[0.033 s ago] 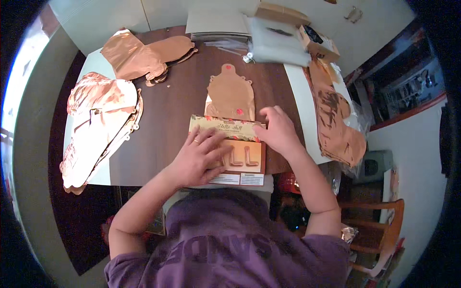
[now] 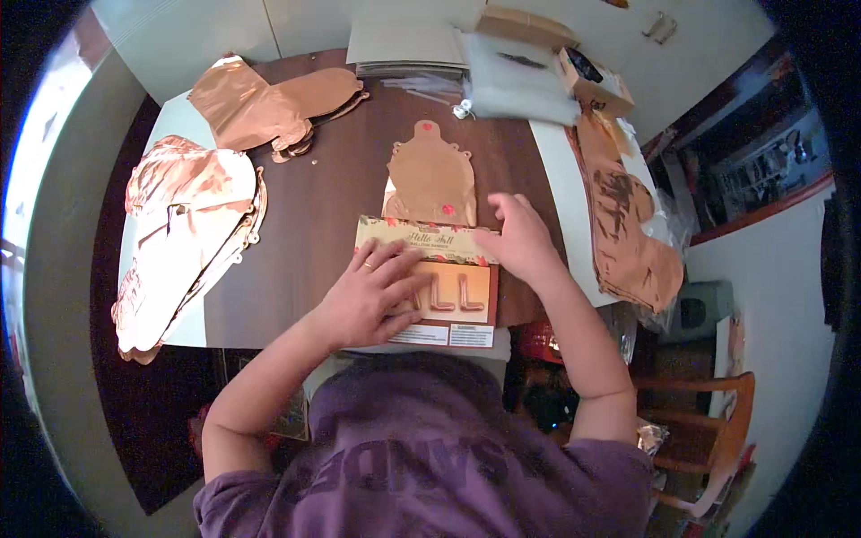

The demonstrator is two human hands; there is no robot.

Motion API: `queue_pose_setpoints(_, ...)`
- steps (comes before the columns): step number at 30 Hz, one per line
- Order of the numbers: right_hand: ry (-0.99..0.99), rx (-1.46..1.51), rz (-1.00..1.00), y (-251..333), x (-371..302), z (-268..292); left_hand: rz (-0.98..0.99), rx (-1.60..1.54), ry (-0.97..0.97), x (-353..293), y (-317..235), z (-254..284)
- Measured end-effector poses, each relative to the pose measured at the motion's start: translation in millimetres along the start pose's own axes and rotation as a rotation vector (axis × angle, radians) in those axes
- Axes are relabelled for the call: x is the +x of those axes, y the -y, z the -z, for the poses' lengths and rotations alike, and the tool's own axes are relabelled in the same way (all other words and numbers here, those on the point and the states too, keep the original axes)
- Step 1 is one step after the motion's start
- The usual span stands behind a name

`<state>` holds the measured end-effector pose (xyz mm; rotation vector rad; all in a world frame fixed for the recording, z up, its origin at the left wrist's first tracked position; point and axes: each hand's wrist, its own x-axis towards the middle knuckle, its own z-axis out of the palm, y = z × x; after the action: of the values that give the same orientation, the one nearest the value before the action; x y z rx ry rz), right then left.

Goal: Folding rose gold foil balloons and placing them into plastic packaging bags with a cardboard backing.

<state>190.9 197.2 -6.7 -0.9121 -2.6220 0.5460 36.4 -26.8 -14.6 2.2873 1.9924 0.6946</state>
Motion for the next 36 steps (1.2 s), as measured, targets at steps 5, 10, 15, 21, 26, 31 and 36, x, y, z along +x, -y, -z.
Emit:
queue_pose_setpoints(5, 0.269, 0.458, -0.329, -5.4, 61.9, -1.6, 0.016, -0.058, 0.074, 0.6, 0.5, -3.7)
queue_pose_setpoints(10, 0.581, 0.661, -0.476, 3.4, 85.4, -1.2, 0.018, -0.055, 0.080, 0.4, 1.0, -5.8)
queue_pose_setpoints(15, 0.407, 0.445, 0.004, 16.6, 65.8, -3.8, 0.033, -0.084, 0.083, 1.0, 1.6, -3.9)
queue_pose_setpoints(21, 0.084, -0.213, 0.911, 13.1, -24.9, 5.7, -0.045, -0.064, 0.040, -5.6, 8.9, -11.1)
queue_pose_setpoints(26, 0.135, -0.135, 0.793, 4.9, -49.4, 2.2, 0.069, -0.478, -0.325, -16.8, 28.3, -4.8)
queue_pose_setpoints(31, 0.234, -0.018, 0.756, -2.4, -47.6, 11.1, -0.113, -0.165, -0.125, 39.4, 26.2, 32.7)
queue_pose_setpoints(36, 0.382, 0.150, 0.572, -4.3, -46.7, 43.5, -0.203, 0.002, 0.248, 27.9, 28.5, -9.6)
